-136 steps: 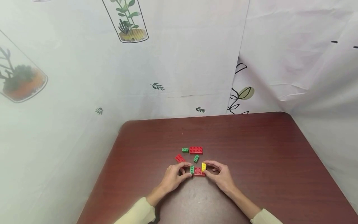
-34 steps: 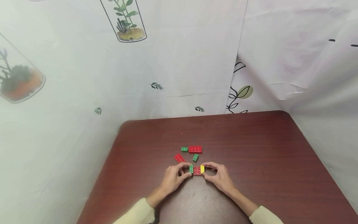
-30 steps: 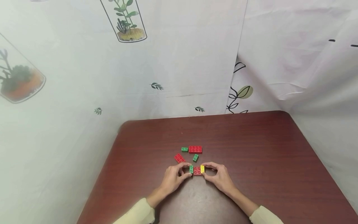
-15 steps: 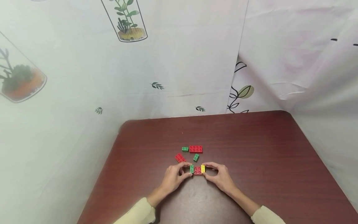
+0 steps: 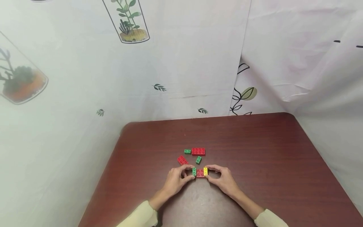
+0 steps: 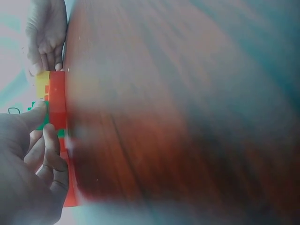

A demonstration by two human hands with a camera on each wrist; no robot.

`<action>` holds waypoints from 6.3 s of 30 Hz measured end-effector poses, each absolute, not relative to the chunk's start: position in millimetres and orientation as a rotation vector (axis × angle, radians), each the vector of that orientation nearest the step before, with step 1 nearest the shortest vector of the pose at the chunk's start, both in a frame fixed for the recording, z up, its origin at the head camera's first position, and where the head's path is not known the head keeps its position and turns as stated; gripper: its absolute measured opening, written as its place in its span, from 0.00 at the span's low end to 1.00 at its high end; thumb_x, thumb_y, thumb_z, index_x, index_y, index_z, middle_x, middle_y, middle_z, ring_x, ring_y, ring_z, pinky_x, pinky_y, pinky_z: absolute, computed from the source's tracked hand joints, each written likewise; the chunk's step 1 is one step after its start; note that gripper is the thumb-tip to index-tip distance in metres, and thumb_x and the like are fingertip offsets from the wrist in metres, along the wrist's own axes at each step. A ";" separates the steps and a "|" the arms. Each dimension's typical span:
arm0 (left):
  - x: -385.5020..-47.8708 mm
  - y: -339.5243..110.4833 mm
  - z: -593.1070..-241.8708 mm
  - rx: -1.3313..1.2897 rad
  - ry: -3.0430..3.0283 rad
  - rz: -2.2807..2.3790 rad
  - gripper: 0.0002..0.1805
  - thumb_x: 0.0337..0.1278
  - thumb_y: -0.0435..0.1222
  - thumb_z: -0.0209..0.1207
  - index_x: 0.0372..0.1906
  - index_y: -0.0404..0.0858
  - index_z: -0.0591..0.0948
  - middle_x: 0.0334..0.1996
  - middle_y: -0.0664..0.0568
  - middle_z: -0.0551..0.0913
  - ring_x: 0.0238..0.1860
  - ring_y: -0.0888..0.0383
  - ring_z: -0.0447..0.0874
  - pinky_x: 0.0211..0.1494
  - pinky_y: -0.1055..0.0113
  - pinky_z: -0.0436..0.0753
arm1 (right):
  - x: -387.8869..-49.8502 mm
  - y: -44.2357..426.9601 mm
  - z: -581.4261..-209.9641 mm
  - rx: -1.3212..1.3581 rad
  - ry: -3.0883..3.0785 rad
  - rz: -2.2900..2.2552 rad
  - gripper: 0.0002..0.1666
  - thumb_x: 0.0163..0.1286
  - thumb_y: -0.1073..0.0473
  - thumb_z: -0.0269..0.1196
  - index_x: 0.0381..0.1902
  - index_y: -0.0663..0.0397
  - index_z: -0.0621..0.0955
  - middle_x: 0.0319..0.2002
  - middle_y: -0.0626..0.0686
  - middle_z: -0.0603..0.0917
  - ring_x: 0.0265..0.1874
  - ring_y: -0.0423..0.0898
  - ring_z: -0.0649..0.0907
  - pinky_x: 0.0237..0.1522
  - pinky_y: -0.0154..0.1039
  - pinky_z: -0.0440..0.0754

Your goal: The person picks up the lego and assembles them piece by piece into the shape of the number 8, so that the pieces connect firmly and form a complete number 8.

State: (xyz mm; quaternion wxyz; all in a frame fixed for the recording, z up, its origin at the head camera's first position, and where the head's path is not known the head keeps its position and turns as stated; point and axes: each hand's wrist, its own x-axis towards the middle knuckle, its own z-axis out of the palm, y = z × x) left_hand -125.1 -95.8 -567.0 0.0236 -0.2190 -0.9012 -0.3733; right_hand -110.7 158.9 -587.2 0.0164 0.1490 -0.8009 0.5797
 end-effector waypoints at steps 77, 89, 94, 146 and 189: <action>-195.2 -153.3 -548.9 -0.834 -3.030 -1.101 0.28 0.68 0.39 0.71 0.71 0.51 0.81 0.61 0.57 0.85 0.63 0.52 0.79 0.68 0.48 0.75 | -115.4 165.3 -572.9 0.453 -2.602 1.847 0.24 0.66 0.59 0.78 0.59 0.57 0.87 0.54 0.51 0.90 0.52 0.48 0.86 0.52 0.37 0.81; -199.1 -153.1 -553.7 -0.888 -3.047 -0.996 0.26 0.69 0.40 0.71 0.70 0.53 0.82 0.60 0.57 0.84 0.61 0.53 0.80 0.67 0.48 0.76 | -121.3 165.6 -573.2 0.631 -2.631 1.572 0.24 0.61 0.60 0.81 0.55 0.56 0.89 0.48 0.47 0.91 0.43 0.46 0.86 0.46 0.37 0.83; -200.4 -154.2 -555.8 -0.897 -3.038 -0.986 0.26 0.68 0.40 0.72 0.69 0.53 0.83 0.55 0.57 0.86 0.56 0.56 0.81 0.63 0.52 0.79 | -123.8 163.8 -574.0 0.656 -2.624 1.474 0.21 0.61 0.61 0.81 0.52 0.54 0.90 0.46 0.46 0.91 0.41 0.43 0.85 0.44 0.39 0.83; -186.4 -130.3 -535.6 -0.925 -2.738 -1.117 0.22 0.54 0.47 0.80 0.55 0.53 0.91 0.43 0.62 0.89 0.40 0.55 0.82 0.41 0.67 0.79 | -133.9 167.6 -571.3 0.720 -2.650 1.455 0.24 0.60 0.56 0.82 0.53 0.56 0.90 0.48 0.49 0.91 0.47 0.51 0.88 0.49 0.44 0.84; -157.8 -103.3 -549.2 -0.974 -2.643 -0.941 0.20 0.53 0.50 0.80 0.51 0.53 0.92 0.32 0.57 0.87 0.34 0.58 0.81 0.35 0.75 0.73 | -129.9 165.4 -568.4 0.710 -2.499 1.474 0.24 0.60 0.62 0.81 0.55 0.55 0.89 0.47 0.48 0.90 0.43 0.50 0.89 0.44 0.46 0.87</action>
